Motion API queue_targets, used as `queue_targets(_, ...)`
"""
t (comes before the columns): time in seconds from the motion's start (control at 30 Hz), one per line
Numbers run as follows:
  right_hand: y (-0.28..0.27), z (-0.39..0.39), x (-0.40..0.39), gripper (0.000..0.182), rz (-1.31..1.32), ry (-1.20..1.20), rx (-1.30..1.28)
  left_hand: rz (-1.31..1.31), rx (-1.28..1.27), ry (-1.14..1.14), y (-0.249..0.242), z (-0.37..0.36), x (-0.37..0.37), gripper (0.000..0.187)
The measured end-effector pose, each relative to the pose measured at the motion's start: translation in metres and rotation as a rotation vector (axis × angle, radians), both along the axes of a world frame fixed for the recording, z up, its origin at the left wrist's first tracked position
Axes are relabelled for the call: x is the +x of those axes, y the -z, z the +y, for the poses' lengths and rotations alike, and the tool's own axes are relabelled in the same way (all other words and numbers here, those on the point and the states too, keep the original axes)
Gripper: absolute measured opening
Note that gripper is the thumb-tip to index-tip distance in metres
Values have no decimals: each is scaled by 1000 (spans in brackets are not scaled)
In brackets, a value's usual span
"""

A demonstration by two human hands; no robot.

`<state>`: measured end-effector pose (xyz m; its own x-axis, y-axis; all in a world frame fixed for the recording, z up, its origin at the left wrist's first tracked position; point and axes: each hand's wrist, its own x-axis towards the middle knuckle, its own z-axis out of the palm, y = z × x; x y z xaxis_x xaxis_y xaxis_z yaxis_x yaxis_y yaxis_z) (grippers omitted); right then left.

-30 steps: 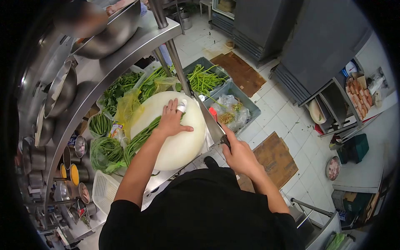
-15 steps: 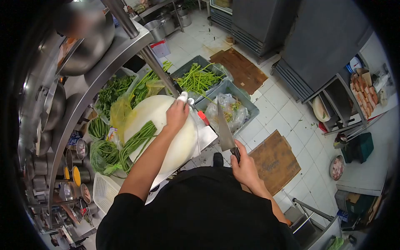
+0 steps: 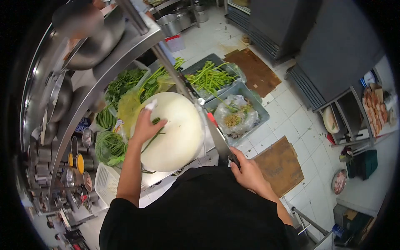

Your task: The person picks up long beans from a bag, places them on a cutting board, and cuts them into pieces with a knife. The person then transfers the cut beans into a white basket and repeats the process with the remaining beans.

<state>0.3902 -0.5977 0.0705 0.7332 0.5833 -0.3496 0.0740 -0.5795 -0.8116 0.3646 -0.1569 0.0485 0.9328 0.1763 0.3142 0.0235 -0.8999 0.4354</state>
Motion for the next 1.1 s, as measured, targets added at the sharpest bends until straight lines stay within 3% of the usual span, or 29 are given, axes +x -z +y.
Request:
queue_targets(0.07, -14, 25, 5, 58, 12, -88, 20, 282, 114, -91, -7, 23, -50, 91)
queue_targets(0.17, -22, 72, 12, 60, -12, -230, 5, 446, 155, -94, 15, 42, -95, 90)
queue_targets(0.2, -23, 86, 14, 61, -44, -276, -24, 440, 149, -116, 34, 46, -102, 90)
queue_targets(0.27, -28, 112, 19, 63, -139, -337, -45, 173, 304, -135, 81, 40, -105, 78)
queue_targets(0.33, -31, 138, 22, 64, -238, -397, -69, 193, 264, -204, 99, 24, -81, 67)
queue_targets(0.43, -27, 174, 22, 63, -532, -452, -75, 208, 217, -262, 93, -11, -51, 63)
queue_targets(0.6, -45, 212, 11, 65, -613, -550, -251, 259, -10, -383, 53, -11, -60, 90)
queue_targets(0.73, -57, 233, -2, 68, -575, -636, -381, 317, 9, -332, 44, 17, -92, 101)
queue_targets(0.83, -52, 251, -3, 72, -569, -738, -482, 291, -41, -279, 65, 25, -108, 92)
queue_targets(0.93, -61, 275, 0, 75, -568, -767, -587, 128, 65, -204, 85, 24, -114, 77)
queue_targets(1.0, -32, 278, 3, 76, -541, -749, -572, 41, 70, -195, 89, 20, -118, 62)
queue_targets(1.1, -9, 276, 1, 78, -541, -706, -549, 4, 108, -218, 98, 20, -118, 59)
